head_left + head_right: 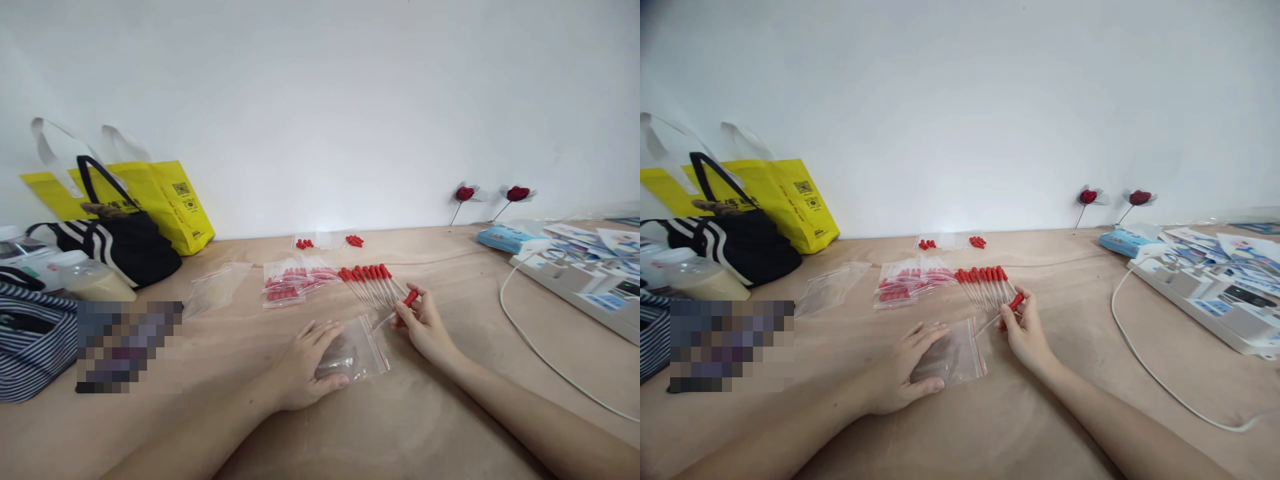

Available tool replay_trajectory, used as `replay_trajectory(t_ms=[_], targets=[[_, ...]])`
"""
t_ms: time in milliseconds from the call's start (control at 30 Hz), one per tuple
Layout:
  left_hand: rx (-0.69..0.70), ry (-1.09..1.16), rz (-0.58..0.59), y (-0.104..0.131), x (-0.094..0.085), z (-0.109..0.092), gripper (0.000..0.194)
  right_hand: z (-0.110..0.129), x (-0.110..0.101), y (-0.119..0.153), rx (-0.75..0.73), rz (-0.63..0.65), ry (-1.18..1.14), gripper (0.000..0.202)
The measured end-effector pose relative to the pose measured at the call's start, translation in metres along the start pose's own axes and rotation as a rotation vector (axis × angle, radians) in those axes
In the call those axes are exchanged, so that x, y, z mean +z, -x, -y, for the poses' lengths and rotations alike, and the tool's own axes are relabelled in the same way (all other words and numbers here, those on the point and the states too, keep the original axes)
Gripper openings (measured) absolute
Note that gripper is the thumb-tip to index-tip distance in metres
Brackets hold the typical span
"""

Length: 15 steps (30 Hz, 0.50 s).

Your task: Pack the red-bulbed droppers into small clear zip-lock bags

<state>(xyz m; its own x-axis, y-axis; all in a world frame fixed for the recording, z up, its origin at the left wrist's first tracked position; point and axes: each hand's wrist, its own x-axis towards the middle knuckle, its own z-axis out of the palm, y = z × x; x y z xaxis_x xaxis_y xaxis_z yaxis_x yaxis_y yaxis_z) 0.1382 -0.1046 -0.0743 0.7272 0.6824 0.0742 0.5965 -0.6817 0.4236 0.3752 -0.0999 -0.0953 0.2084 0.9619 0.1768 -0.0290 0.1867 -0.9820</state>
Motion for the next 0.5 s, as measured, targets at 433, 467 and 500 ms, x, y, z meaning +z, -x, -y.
replay_trajectory(t_ms=[433,467,500], targets=[[-0.006,0.072,-0.042,-0.008,0.005,-0.004,0.074,0.002,-0.001,0.011,0.194,0.531,-0.055,0.037],[0.0,0.08,-0.063,-0.008,0.005,-0.004,0.074,0.002,-0.003,0.01,0.206,0.574,-0.027,0.035],[0.004,0.086,-0.086,-0.008,0.004,-0.005,0.073,0.003,-0.005,0.008,0.221,0.615,0.01,0.035]])
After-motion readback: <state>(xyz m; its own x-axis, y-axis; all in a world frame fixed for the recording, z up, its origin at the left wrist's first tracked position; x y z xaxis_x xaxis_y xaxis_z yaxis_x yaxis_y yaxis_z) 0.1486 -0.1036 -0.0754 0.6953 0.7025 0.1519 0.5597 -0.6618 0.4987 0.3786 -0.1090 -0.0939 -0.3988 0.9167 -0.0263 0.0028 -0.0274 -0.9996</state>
